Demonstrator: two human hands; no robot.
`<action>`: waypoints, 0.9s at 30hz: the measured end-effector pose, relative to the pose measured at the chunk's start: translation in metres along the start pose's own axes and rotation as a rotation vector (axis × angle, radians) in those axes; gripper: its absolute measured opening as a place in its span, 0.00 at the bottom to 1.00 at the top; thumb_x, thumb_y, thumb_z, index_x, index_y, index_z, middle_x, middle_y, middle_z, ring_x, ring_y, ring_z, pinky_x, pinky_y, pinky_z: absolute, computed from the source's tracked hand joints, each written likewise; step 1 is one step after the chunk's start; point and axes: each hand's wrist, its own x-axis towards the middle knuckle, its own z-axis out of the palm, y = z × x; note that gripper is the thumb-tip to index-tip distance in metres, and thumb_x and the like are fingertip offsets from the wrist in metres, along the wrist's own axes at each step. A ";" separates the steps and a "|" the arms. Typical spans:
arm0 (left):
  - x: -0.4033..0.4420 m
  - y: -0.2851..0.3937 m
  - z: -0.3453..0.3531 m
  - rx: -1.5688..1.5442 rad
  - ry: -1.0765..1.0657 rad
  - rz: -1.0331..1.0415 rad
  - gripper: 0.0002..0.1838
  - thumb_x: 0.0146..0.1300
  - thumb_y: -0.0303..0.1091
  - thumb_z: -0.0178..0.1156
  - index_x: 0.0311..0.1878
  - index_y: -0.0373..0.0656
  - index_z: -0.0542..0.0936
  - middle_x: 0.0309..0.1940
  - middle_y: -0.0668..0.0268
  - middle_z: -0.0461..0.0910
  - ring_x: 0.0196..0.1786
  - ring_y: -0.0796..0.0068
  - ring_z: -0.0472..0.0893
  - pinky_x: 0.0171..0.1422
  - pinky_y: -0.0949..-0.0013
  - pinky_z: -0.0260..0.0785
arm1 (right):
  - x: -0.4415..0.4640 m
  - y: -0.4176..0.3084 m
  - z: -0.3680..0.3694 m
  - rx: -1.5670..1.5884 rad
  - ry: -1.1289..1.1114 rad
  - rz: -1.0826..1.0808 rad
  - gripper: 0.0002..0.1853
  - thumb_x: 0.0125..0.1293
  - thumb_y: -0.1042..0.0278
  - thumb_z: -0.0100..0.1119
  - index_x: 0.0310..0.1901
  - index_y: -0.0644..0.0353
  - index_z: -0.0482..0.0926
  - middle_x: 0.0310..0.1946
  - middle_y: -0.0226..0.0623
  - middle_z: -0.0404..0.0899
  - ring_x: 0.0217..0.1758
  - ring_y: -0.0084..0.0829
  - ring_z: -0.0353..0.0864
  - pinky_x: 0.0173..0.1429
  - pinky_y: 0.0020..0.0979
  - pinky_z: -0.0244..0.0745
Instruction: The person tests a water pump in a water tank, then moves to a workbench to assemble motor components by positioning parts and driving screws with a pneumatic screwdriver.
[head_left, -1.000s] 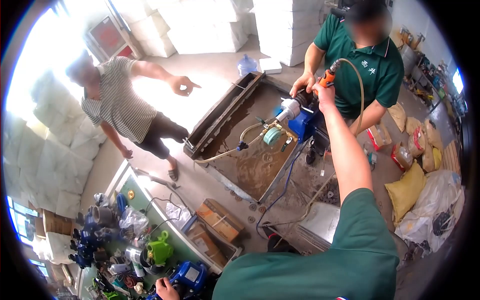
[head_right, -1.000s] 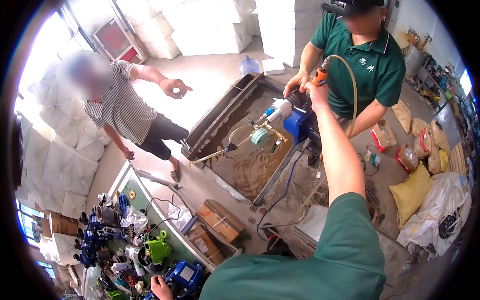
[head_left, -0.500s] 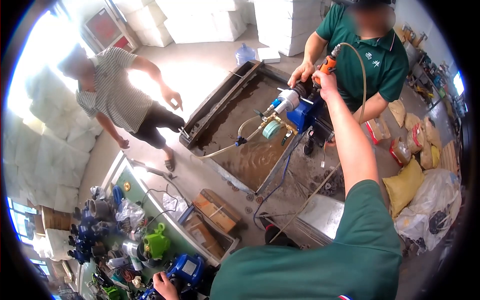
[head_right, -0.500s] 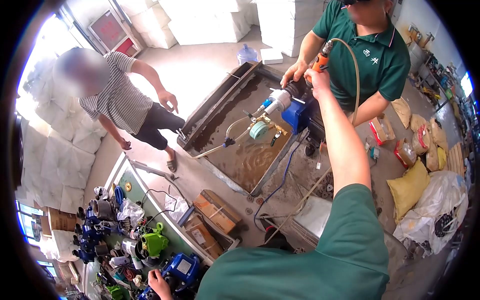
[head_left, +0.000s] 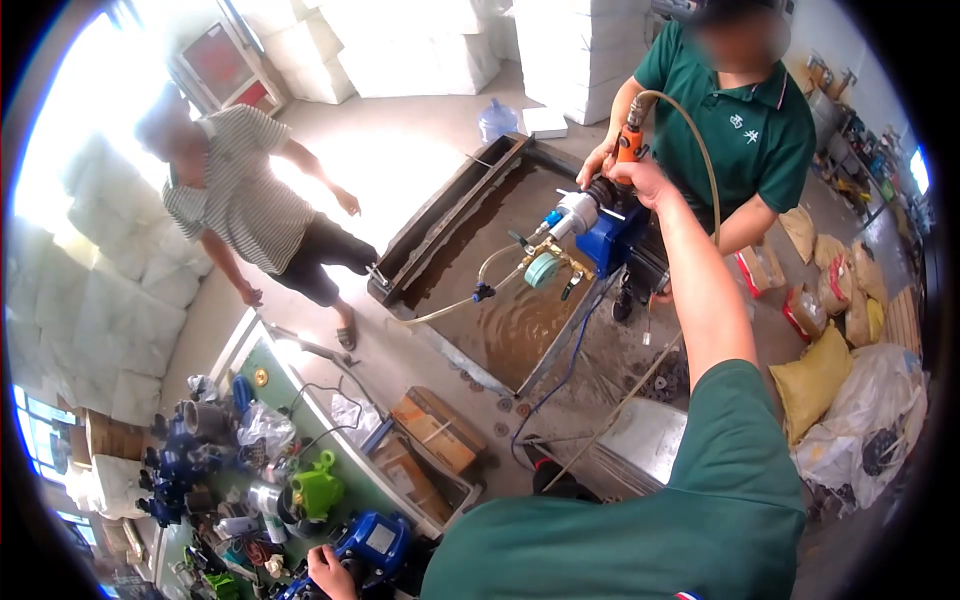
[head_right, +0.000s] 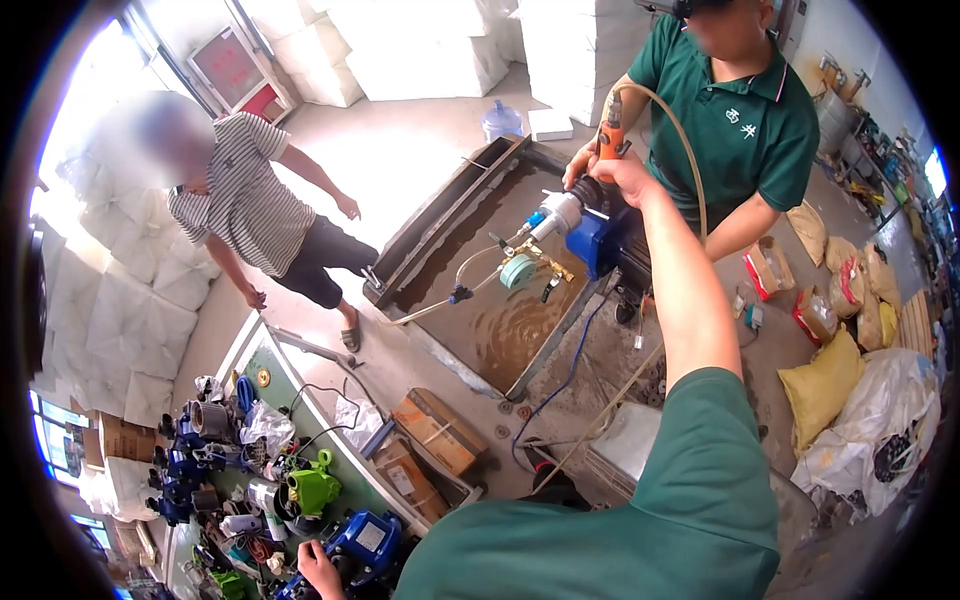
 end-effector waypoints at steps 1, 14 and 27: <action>-0.001 -0.003 0.001 0.000 0.007 0.008 0.16 0.72 0.41 0.57 0.47 0.36 0.84 0.42 0.48 0.85 0.44 0.46 0.83 0.50 0.54 0.75 | 0.000 -0.001 -0.002 0.010 -0.096 0.014 0.07 0.50 0.78 0.60 0.33 0.61 0.76 0.38 0.41 0.85 0.44 0.37 0.84 0.57 0.37 0.75; -0.001 -0.002 0.002 0.007 -0.005 0.038 0.17 0.73 0.42 0.56 0.47 0.37 0.84 0.41 0.48 0.86 0.43 0.46 0.84 0.49 0.55 0.75 | 0.030 0.049 -0.029 -0.038 0.088 -0.019 0.08 0.49 0.77 0.63 0.33 0.63 0.81 0.25 0.30 0.80 0.28 0.22 0.77 0.35 0.25 0.70; -0.001 -0.001 0.004 0.078 -0.036 0.035 0.19 0.73 0.43 0.58 0.45 0.34 0.84 0.39 0.47 0.86 0.41 0.45 0.84 0.47 0.54 0.76 | 0.028 0.038 -0.002 -0.064 0.145 -0.073 0.16 0.47 0.78 0.60 0.42 0.65 0.79 0.25 0.32 0.79 0.28 0.25 0.77 0.35 0.25 0.72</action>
